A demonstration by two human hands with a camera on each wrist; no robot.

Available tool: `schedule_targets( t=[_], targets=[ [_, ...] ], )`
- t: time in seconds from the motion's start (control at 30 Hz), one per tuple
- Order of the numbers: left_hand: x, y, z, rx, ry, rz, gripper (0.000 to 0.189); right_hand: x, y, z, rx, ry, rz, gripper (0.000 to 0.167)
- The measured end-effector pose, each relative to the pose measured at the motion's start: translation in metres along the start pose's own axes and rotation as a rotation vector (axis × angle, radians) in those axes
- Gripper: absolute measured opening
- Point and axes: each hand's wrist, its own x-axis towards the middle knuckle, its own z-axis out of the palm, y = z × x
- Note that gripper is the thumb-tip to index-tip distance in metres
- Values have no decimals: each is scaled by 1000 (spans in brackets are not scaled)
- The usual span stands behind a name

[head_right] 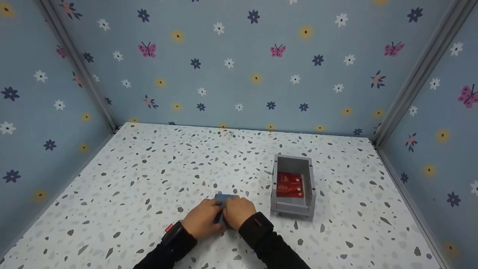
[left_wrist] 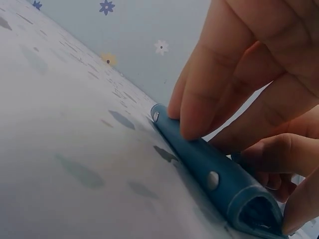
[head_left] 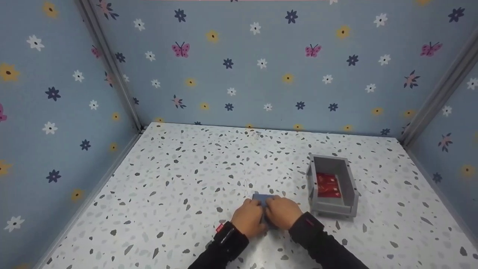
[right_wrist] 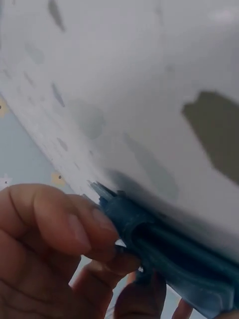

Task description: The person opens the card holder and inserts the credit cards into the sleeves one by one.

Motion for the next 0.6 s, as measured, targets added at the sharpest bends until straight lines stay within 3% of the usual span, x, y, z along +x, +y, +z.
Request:
schedule_targets(
  t=[0.27,0.43,0.6],
  targets=[
    [0,1,-3,40,13,-2,34,2,6,-7,104,-20,-28,15],
    [1,2,-3,75,-10,-21,40,-2,18,-20,234,-45,84,20],
    [2,2,-3,42,-43,-42,46,-11,31,-28,246,18,120,21]
  ],
)
